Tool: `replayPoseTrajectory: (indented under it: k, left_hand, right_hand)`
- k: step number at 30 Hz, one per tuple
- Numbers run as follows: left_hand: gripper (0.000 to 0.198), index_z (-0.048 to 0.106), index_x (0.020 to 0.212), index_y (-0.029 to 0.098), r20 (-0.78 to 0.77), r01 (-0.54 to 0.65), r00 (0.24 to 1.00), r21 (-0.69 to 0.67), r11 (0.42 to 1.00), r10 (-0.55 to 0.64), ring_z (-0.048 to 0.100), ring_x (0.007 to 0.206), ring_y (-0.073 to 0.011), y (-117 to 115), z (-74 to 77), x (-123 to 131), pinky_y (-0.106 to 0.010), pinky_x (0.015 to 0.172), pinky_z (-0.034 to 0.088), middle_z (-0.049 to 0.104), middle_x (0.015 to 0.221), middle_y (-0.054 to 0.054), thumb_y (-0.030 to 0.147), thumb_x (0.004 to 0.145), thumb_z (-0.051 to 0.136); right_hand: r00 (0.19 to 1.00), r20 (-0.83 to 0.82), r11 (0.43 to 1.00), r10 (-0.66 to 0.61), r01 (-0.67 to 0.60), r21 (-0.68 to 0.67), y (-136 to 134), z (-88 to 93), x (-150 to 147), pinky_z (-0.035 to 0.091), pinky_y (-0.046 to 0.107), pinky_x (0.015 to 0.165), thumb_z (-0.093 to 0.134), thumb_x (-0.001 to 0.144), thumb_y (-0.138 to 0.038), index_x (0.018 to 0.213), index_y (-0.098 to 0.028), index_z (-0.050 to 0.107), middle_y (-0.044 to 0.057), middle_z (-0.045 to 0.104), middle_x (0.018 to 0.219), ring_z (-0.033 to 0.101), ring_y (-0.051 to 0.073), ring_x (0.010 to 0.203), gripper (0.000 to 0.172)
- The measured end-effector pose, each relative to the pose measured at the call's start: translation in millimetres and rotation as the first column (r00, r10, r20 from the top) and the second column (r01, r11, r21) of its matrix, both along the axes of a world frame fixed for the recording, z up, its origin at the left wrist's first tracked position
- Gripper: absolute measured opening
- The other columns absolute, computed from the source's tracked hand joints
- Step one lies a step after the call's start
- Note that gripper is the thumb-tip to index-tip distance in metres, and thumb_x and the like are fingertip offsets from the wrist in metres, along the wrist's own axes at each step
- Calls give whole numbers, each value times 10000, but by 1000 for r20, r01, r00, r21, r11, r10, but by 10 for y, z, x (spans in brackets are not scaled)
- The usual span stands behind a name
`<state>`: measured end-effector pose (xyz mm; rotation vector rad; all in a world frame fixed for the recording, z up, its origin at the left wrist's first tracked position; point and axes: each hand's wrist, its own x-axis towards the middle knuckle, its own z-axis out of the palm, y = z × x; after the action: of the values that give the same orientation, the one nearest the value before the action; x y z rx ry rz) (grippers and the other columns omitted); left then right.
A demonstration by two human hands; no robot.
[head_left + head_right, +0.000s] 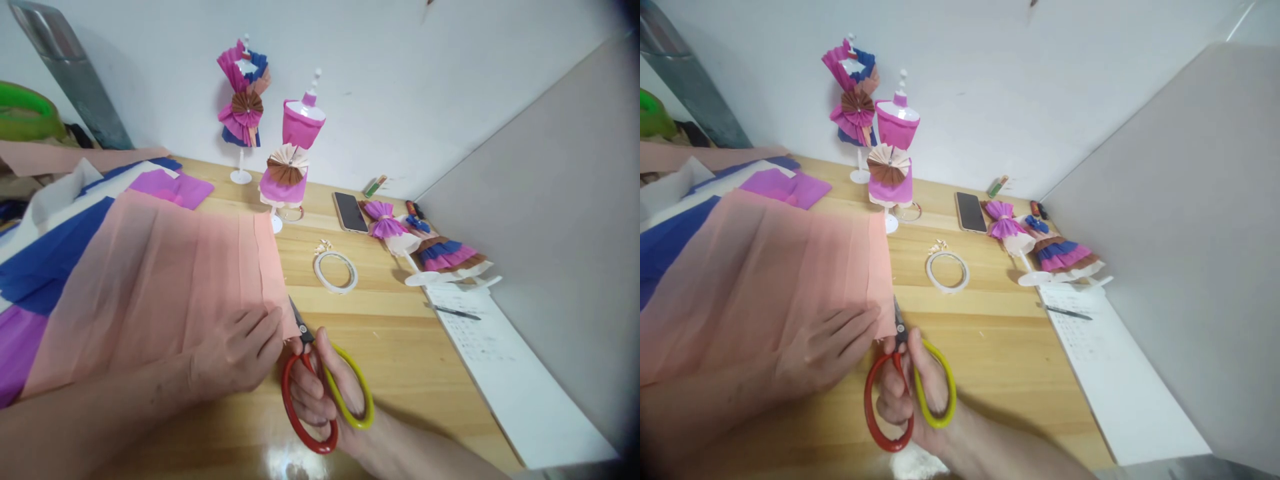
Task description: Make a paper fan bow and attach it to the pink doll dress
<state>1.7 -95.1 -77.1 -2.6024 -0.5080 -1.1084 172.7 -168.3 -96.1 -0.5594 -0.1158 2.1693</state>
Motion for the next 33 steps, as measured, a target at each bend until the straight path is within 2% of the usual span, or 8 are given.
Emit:
replayPoseTrajectory:
  k: [5, 12, 14, 18, 20, 23, 27, 33]
  left_hand:
    - [286, 638, 811, 76, 10, -4, 1000, 12, 1000, 4, 669, 794, -218, 0, -6, 7, -339, 688, 558, 718, 844, -152, 75, 922, 374]
    - [304, 633, 763, 84, -5, 7, 1000, -5, 1000, -7, 654, 759, -220, 3, 7, 5, -340, 656, 550, 707, 798, -141, 60, 909, 367]
    - [307, 629, 769, 93, -2, -2, 1000, -6, 1000, 2, 649, 760, -209, 8, 7, 5, -335, 672, 550, 705, 800, -131, 64, 914, 360]
    - [304, 621, 773, 118, -20, -20, 1000, -17, 1000, 20, 648, 767, -177, 11, 22, 1, -301, 716, 548, 707, 816, -98, 66, 923, 361]
    - [312, 619, 767, 126, -38, -33, 999, -18, 999, 33, 651, 768, -172, 0, 43, -1, -292, 712, 547, 710, 819, -90, 83, 936, 361]
    - [328, 610, 739, 133, -21, -32, 999, -24, 999, 31, 652, 754, -173, -25, 85, 3, -295, 708, 544, 706, 793, -86, 104, 952, 362]
    - [356, 599, 710, 140, 6, -20, 1000, -8, 1000, 20, 647, 713, -165, -40, 121, 15, -287, 693, 541, 700, 750, -76, 101, 959, 347]
    - [333, 606, 752, 141, 22, -32, 999, 2, 1000, 31, 657, 779, -160, -25, 73, -4, -278, 754, 549, 718, 821, -71, 65, 937, 340]
  right_hand:
    - [999, -38, 1000, -15, 15, 15, 1, -12, -4, 189, 135, 315, 650, 819, -570, 883, -190, 561, -95, 508, 445, 237, 16, 283, 396]
    - [998, 50, 999, -34, 35, -12, 21, 4, -29, 217, 131, 317, 694, 765, -588, 849, -182, 573, -90, 514, 420, 276, 21, 275, 432]
    - [994, 103, 999, -25, 27, -21, 36, -6, -15, 232, 140, 319, 683, 750, -624, 840, -174, 576, -74, 529, 418, 316, 34, 279, 471]
    - [983, 178, 994, 36, -17, -108, 57, -13, 33, 321, 166, 361, 690, 684, -691, 860, -163, 585, -18, 610, 490, 494, 93, 367, 567]
    - [980, 193, 994, 42, -22, -105, 54, -3, 46, 345, 177, 377, 660, 710, -699, 884, -165, 592, 0, 639, 522, 521, 104, 382, 567]
    - [979, 202, 999, 28, -18, -47, 51, 18, 42, 343, 187, 371, 602, 761, -703, 851, -161, 598, 13, 641, 514, 502, 104, 354, 549]
    - [977, 214, 999, 24, -17, -30, 74, 27, 33, 325, 179, 369, 643, 733, -688, 784, -144, 603, 23, 617, 494, 509, 104, 372, 548]
    - [978, 201, 999, 47, -51, 18, 112, 41, 44, 221, 167, 333, 614, 758, -693, 789, -151, 584, -26, 535, 443, 344, 55, 301, 544]
